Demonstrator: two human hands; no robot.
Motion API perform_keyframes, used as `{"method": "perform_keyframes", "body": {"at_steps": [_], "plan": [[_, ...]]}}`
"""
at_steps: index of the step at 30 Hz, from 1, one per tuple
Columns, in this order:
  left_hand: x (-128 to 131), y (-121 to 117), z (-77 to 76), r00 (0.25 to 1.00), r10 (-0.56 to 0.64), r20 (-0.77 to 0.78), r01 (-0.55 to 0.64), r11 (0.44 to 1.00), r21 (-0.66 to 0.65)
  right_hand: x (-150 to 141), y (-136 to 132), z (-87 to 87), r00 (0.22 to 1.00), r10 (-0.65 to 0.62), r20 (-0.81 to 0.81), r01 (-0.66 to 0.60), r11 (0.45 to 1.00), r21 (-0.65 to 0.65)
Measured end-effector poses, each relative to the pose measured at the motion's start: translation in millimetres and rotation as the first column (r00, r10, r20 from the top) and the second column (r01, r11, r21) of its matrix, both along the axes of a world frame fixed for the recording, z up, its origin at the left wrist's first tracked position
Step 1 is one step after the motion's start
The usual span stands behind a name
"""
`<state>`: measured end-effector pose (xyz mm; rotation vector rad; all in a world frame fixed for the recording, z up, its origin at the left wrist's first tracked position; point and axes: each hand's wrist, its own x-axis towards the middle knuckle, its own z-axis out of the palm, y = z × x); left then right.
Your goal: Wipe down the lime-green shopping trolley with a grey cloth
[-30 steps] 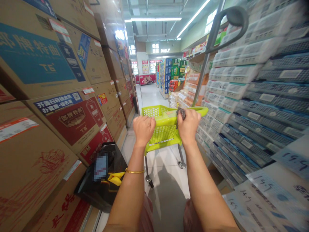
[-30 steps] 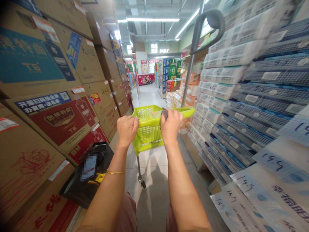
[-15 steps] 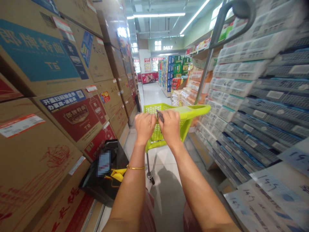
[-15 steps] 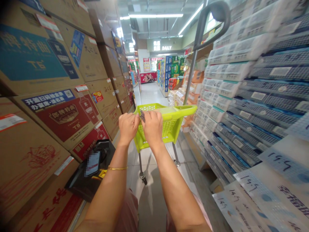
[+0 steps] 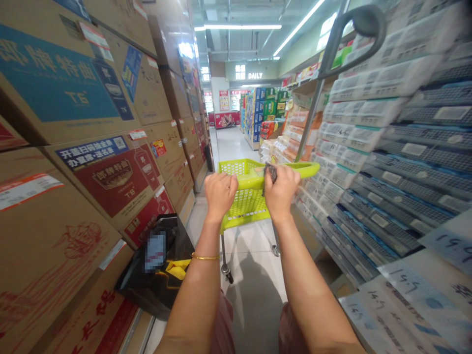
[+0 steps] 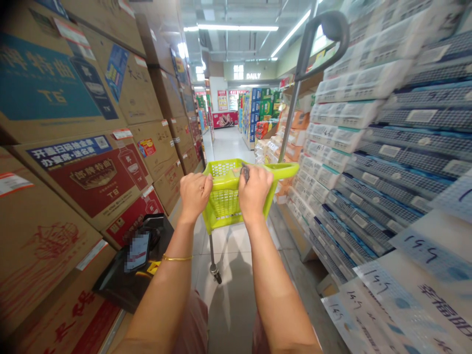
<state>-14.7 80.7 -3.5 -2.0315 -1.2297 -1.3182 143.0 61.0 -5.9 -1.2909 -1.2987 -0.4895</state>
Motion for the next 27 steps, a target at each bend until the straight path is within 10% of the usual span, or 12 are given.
{"method": "perform_keyframes", "body": {"at_steps": [9,27], "plan": [[-0.9,-5.1,2.7,0.990,0.091,-0.103,-0.093,0.996,-0.008,-53.4,-10.0,-3.2,0.969,0.203,0.144,-0.188,0.976,-0.112],[-21.3,20.9,5.3,0.993,0.016,-0.113,-0.023,0.998,-0.063,15.0,9.5,11.8,0.994,-0.033,0.107,0.053,0.980,-0.194]]}}
